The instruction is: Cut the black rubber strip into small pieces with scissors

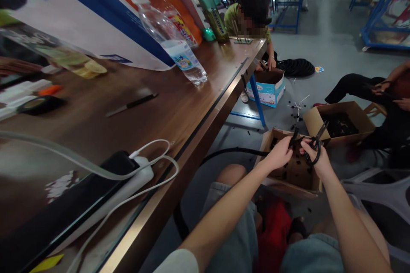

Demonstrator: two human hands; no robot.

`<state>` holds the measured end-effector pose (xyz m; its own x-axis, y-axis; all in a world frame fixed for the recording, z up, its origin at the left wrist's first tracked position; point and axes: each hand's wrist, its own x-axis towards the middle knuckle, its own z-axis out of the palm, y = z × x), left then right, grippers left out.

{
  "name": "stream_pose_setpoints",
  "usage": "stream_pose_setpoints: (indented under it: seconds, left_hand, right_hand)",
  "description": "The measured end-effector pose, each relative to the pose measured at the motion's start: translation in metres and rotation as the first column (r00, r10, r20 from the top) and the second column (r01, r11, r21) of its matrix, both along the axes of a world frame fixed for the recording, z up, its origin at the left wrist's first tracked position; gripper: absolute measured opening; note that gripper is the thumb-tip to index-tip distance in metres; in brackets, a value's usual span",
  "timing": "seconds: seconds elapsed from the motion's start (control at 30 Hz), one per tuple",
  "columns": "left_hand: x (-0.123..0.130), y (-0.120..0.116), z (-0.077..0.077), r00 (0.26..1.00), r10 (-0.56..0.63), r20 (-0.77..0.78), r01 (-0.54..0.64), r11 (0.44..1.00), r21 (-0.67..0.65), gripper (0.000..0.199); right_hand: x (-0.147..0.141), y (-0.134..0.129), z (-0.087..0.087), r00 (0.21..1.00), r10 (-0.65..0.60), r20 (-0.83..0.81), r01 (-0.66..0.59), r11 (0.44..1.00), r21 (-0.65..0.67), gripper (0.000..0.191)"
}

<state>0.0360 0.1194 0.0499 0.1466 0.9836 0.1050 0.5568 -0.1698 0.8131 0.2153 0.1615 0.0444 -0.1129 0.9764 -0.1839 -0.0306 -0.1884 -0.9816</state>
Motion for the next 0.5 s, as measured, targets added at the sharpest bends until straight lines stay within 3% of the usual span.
stream_pose_setpoints:
  seconds: [0.1, 0.23, 0.37, 0.5]
  left_hand:
    - [-0.003, -0.001, -0.002, 0.997, -0.067, 0.040, 0.064, 0.996, 0.065, 0.057]
    - [-0.005, -0.003, 0.002, 0.996, -0.069, 0.050, 0.069, 0.998, 0.001, 0.059]
    - [-0.006, -0.003, 0.003, 0.998, 0.059, 0.023, -0.057, 0.995, -0.081, 0.042]
    - [-0.013, -0.001, 0.002, 0.998, 0.051, 0.044, -0.051, 0.999, -0.005, 0.030]
  right_hand:
    - [0.001, 0.001, -0.001, 0.998, 0.025, 0.064, -0.027, 0.999, 0.022, 0.054]
    - [0.000, 0.002, 0.000, 0.996, -0.008, 0.084, 0.006, 1.000, 0.028, 0.058]
    - [-0.002, 0.000, 0.003, 0.996, -0.009, 0.094, 0.007, 1.000, 0.025, 0.059]
    - [0.004, 0.002, 0.000, 0.973, 0.057, 0.226, -0.062, 0.998, 0.016, 0.055]
